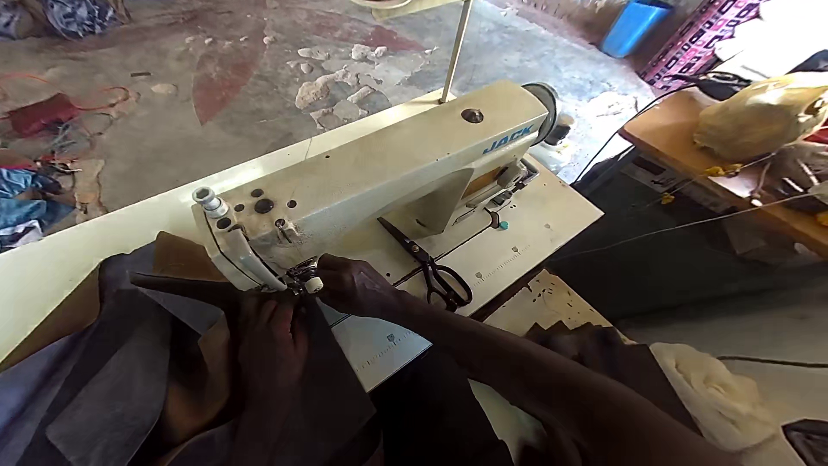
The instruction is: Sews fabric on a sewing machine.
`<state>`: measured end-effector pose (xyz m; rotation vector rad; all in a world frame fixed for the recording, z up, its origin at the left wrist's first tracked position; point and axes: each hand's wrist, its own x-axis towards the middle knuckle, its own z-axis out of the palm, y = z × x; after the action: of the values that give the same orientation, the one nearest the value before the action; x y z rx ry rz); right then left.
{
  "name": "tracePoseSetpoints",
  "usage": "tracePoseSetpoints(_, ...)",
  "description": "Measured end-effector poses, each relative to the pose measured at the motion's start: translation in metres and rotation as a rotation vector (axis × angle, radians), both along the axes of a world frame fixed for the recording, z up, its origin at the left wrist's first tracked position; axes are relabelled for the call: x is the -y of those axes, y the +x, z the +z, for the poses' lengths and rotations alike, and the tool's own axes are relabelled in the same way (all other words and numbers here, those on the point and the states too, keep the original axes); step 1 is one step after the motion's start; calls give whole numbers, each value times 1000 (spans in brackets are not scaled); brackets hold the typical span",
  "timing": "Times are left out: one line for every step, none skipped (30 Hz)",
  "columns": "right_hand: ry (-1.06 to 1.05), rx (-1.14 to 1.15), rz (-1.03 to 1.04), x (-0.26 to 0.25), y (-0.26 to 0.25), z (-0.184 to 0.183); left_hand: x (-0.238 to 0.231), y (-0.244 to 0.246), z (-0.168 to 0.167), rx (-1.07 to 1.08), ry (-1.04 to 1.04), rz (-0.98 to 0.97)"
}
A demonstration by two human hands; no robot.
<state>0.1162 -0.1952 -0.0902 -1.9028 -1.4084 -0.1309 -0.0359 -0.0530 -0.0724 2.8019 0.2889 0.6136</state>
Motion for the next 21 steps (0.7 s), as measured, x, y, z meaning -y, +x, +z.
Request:
tracePoseSetpoints(-24, -7, -7, -2, 0, 2, -1, 2, -1, 12, 1, 6)
tracePoseSetpoints(-51, -8, -16, -5, 0, 4, -1, 3, -2, 22, 3, 6)
tracePoseSetpoints(-69, -7, -21, -7, 0, 5, -1, 4, -3, 30, 7, 1)
tracePoseSetpoints(-80, -2, -21, -9, 0, 5, -2, 4, -4, 33, 9, -7)
tracePoseSetpoints(-82, 0, -18, -10, 0, 5, -3, 4, -4, 31, 8, -18)
tracePoseSetpoints(-85, -4, -15, -11, 1, 6, -4, 4, -3, 23, 4, -26)
tracePoseSetpoints(-86, -9, -13, -11, 2, 7, -6, 4, -3, 19, -4, -33)
tracePoseSetpoints(-86, -11, -13, -11, 2, 9, -6, 5, -2, 20, -11, -38)
tracePoseSetpoints(-88, -11, -16, -12, 1, 11, -7, 5, -1, 21, -19, -41)
tracePoseSetpoints(-95, -20, -15, -12, 0, 13, -7, 6, -1, 27, -26, -48)
tracePoseSetpoints(-98, -25, -16, -12, -1, 16, -8, 7, -1, 30, -29, -51)
tracePoseSetpoints(-106, -31, -8, -12, -2, 20, -7, 7, -1, 33, -32, -52)
tracePoseSetpoints(-100, -16, 9, -13, -1, 22, -6, 7, -1, 32, -28, -51)
tracePoseSetpoints(-79, 14, 41, -13, 1, 22, -5, 7, -1, 27, -18, -49)
tracePoseSetpoints(-48, 56, 86, -13, 4, 21, -5, 7, -2, 14, -6, -49)
tracePoseSetpoints(-33, 110, 141, -13, 9, 20, -5, 7, -2, 1, 13, -54)
tracePoseSetpoints(-40, 153, 198, -13, 15, 20, -5, 7, -1, -8, 32, -67)
tracePoseSetpoints(-55, 182, 251, -13, 20, 19, -5, 7, -1, -27, 53, -79)
tracePoseSetpoints(-63, 204, 294, -13, 23, 19, -5, 6, 0, -45, 72, -94)
tracePoseSetpoints(-58, 229, 329, -13, 26, 20, -6, 6, 1, -57, 91, -112)
tracePoseSetpoints(-47, 247, 352, -13, 28, 21, -6, 7, 2, -63, 105, -125)
